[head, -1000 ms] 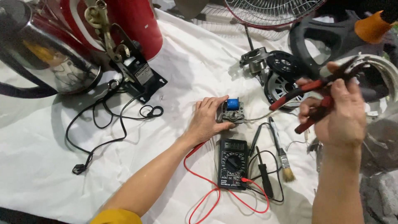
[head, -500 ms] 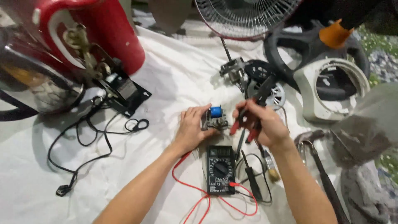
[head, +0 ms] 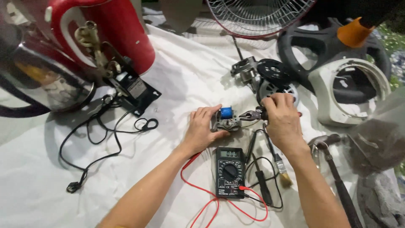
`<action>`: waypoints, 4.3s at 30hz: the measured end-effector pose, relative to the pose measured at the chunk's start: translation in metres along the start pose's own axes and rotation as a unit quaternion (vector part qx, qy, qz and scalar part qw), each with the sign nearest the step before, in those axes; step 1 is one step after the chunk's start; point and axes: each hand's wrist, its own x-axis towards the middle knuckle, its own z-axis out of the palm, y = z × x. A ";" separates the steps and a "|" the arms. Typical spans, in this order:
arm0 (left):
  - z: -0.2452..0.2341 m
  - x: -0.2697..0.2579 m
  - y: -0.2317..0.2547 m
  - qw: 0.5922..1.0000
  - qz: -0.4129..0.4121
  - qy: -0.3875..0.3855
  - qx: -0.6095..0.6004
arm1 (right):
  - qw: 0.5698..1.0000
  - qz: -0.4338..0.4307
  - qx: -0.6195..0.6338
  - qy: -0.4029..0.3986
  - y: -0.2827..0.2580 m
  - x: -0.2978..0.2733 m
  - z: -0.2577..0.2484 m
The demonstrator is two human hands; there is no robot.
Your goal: Testing an electrical component using a multimeter and pliers in a repair setting.
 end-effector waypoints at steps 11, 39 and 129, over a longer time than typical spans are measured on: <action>-0.008 -0.001 0.008 1.000 -0.008 -0.009 -0.022 | 0.990 -0.073 -0.094 0.082 -0.024 0.013 0.003; -0.006 -0.001 0.005 1.000 -0.001 -0.004 -0.016 | 0.981 -0.048 -0.165 -0.093 -0.036 0.015 -0.005; -0.009 -0.001 0.008 1.000 -0.001 -0.023 0.002 | 0.988 -0.092 -0.120 -0.014 -0.035 0.009 -0.018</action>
